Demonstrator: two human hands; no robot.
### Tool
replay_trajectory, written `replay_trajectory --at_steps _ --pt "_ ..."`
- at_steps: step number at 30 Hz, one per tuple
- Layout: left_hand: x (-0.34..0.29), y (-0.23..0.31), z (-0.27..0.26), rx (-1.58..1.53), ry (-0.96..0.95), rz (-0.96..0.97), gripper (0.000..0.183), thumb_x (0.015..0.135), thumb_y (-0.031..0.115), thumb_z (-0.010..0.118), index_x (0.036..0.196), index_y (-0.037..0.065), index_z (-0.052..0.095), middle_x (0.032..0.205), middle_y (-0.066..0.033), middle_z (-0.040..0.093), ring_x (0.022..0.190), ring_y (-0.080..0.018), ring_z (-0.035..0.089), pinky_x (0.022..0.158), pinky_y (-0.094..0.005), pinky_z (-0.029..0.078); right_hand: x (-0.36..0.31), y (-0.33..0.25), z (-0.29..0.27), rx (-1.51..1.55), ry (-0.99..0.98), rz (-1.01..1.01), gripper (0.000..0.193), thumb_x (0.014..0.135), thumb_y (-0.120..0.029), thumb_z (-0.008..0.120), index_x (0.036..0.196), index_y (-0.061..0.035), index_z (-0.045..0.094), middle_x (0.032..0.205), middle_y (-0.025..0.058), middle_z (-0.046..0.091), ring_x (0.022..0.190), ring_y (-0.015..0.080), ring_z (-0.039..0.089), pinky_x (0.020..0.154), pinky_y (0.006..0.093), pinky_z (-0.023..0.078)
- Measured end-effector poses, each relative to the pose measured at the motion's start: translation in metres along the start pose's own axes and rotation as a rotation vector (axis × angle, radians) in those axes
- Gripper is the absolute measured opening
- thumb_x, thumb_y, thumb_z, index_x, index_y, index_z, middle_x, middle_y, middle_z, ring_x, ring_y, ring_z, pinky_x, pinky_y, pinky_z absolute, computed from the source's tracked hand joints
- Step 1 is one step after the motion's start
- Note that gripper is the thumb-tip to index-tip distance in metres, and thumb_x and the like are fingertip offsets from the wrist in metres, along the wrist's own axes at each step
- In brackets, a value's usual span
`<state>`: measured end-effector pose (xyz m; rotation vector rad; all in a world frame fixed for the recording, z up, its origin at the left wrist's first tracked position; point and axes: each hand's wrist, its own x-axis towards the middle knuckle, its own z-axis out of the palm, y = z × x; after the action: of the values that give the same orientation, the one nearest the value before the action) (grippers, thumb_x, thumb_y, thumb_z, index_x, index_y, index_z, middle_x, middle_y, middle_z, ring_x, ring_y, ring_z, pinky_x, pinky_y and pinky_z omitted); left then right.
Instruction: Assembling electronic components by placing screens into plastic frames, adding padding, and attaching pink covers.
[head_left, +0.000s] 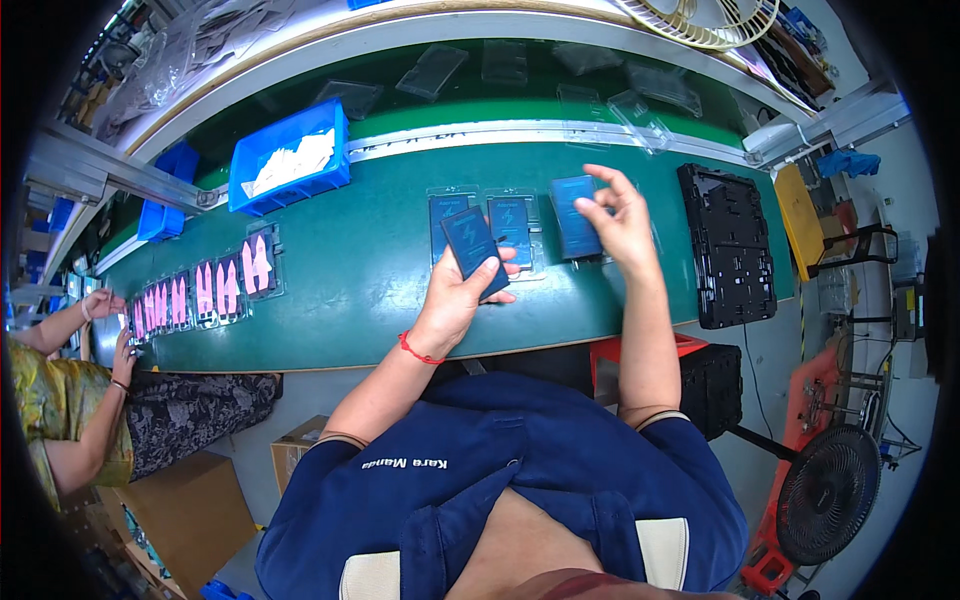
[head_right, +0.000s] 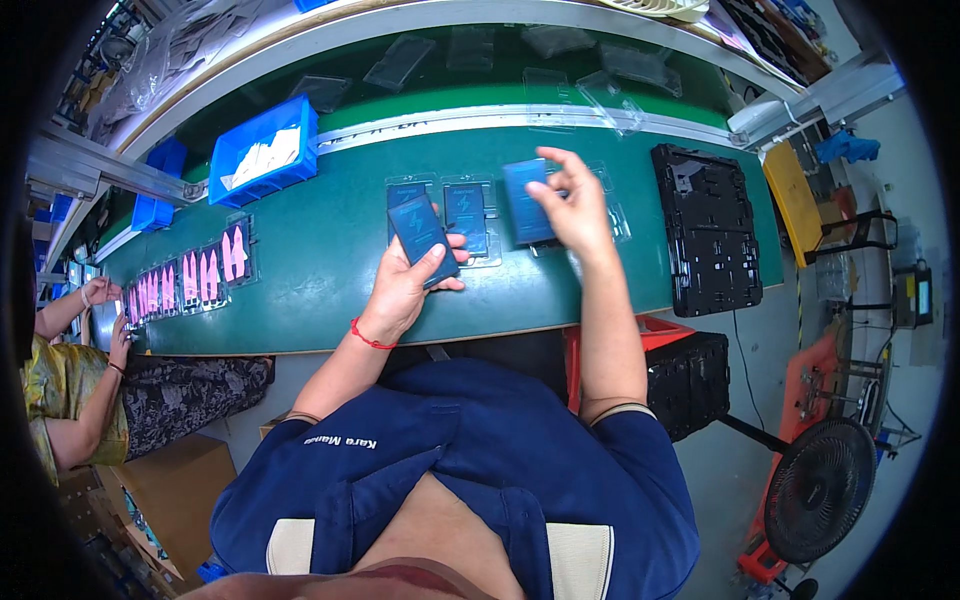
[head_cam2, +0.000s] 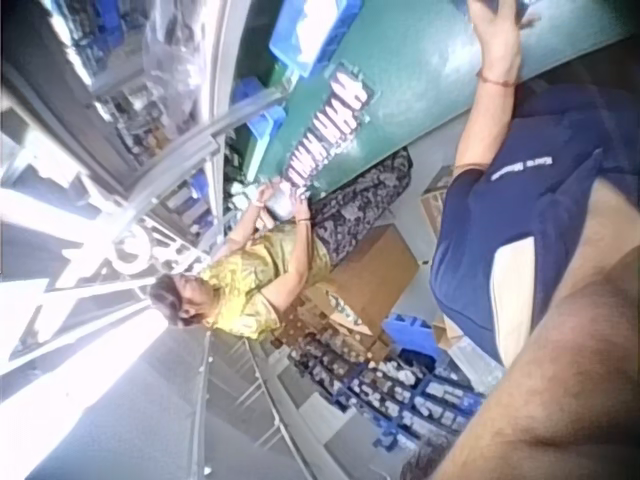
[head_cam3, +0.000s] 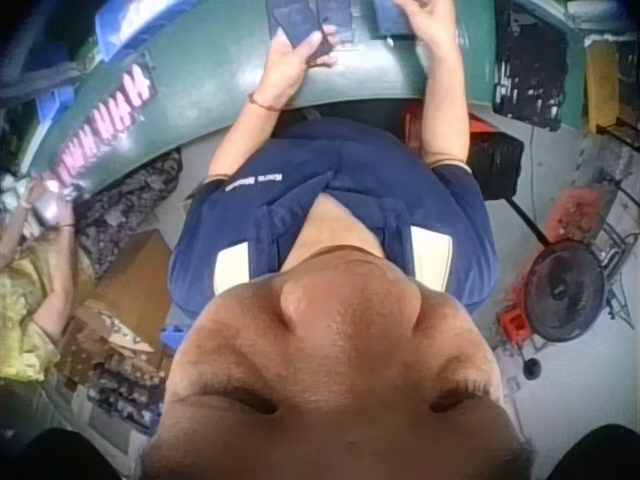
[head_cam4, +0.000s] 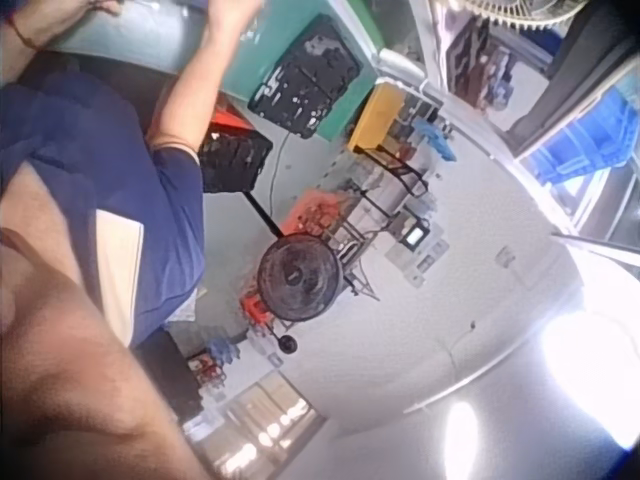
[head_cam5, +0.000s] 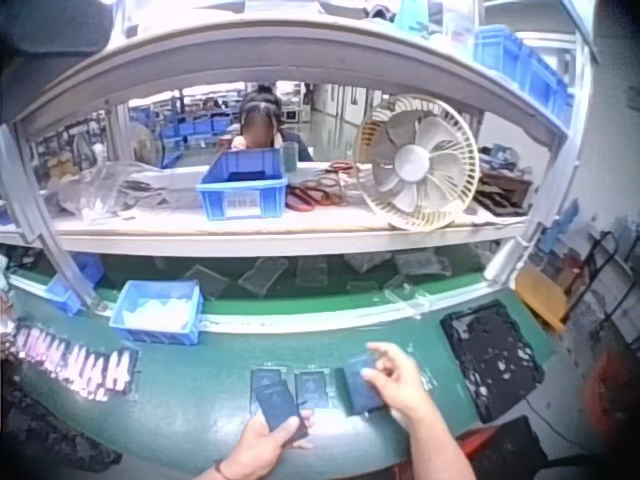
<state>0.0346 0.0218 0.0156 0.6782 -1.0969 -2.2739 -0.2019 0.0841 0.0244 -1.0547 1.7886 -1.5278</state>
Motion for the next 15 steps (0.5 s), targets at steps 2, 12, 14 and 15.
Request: replay_trajectory --at_steps 2,12,14,15 --pt "-0.001 0.0 -0.004 0.043 0.057 -0.002 0.051 0.094 0.013 0.055 0.139 0.009 0.031 0.114 -0.016 0.058 0.099 -0.0231 0.062 0.07 -0.0344 0.059 0.006 0.004 -0.021 -0.361 0.057 0.089 0.044 0.076 -0.007 0.072 0.118 -0.0118 0.061 0.07 0.0001 0.058 0.069 0.0098 0.056 0.07 0.0285 0.044" --pt "0.018 -0.002 0.02 0.131 0.002 0.025 0.038 0.095 0.009 0.052 0.129 0.006 0.038 0.117 -0.015 0.058 0.099 -0.0214 0.062 0.068 -0.032 0.059 -0.025 0.0 0.01 -0.645 0.183 -0.225 0.043 0.069 -0.036 0.078 0.103 -0.011 0.067 0.093 0.0077 0.062 0.09 0.0251 0.057 0.086 0.0422 0.036" --pt "0.028 -0.007 0.035 0.139 -0.075 -0.024 0.039 0.095 0.007 0.051 0.131 0.006 0.037 0.116 -0.0105 0.057 0.099 -0.0187 0.062 0.067 -0.0295 0.059 -0.03 -0.002 0.017 -0.408 0.018 -0.195 0.034 0.076 -0.028 0.075 0.102 -0.0092 0.066 0.084 0.0054 0.063 0.079 0.0178 0.06 0.076 0.0365 0.043" --pt "0.034 -0.012 0.042 0.18 -0.132 -0.012 0.041 0.094 0.006 0.051 0.132 0.006 0.036 0.118 -0.0096 0.056 0.099 -0.0179 0.061 0.068 -0.0297 0.059 -0.037 -0.006 0.022 0.039 -0.07 0.121 0.02 0.081 -0.018 0.072 0.096 -0.007 0.065 0.079 0.0022 0.062 0.073 0.0099 0.059 0.067 0.0266 0.046"
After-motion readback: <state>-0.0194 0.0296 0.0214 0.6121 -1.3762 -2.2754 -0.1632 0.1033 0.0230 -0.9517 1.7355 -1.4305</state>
